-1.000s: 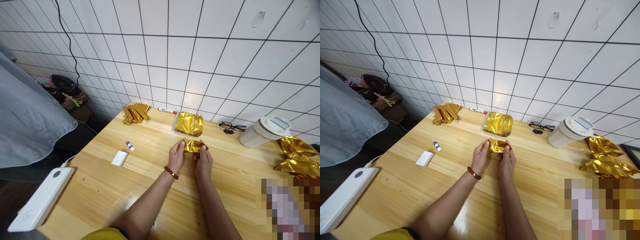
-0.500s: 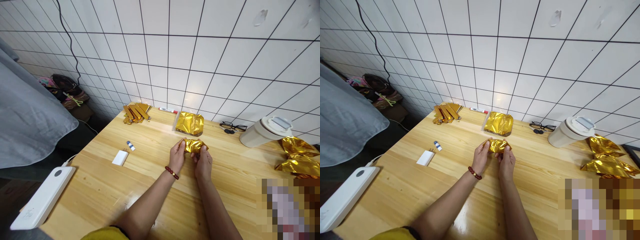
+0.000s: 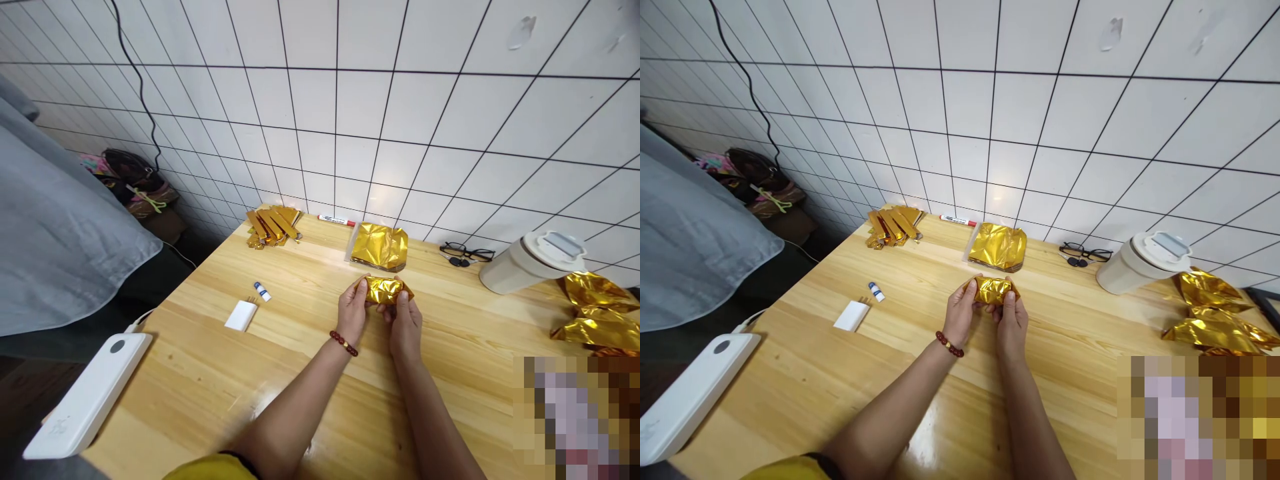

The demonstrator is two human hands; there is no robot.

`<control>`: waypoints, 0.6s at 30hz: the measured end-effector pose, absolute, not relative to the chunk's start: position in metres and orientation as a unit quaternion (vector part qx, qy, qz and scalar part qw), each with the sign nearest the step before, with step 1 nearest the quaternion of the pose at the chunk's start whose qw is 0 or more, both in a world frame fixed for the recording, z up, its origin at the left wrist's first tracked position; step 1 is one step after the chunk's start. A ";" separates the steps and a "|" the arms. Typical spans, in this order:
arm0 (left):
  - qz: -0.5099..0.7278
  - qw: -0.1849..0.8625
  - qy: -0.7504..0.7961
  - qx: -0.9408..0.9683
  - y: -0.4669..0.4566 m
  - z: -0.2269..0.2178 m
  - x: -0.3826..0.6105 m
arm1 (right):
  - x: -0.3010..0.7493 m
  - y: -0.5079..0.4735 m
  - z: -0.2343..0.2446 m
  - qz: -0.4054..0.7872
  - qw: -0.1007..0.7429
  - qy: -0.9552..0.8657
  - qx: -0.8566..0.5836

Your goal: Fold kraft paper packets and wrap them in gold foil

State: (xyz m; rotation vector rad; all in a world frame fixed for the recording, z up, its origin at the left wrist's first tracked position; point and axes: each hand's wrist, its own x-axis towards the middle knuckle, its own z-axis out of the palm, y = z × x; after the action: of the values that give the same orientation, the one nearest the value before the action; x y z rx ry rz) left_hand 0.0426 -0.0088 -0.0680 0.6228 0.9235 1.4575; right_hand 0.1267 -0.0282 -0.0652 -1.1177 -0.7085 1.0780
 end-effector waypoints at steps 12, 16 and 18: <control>0.636 0.610 0.391 0.266 -0.002 -0.066 0.033 | 0.130 -0.028 -0.065 0.456 0.669 -0.327 -0.487; 0.644 0.582 0.418 0.266 0.001 -0.069 0.031 | 0.133 -0.027 -0.063 0.429 0.699 -0.293 -0.491; 0.647 0.577 0.409 0.285 0.001 -0.072 0.031 | 0.134 -0.026 -0.064 0.418 0.699 -0.290 -0.502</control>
State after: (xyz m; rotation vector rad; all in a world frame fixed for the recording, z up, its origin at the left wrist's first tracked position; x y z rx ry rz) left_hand 0.0307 0.0010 -0.0716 0.6668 0.9571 1.5130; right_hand 0.1342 -0.0262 -0.0636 -1.1196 -0.6462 0.9303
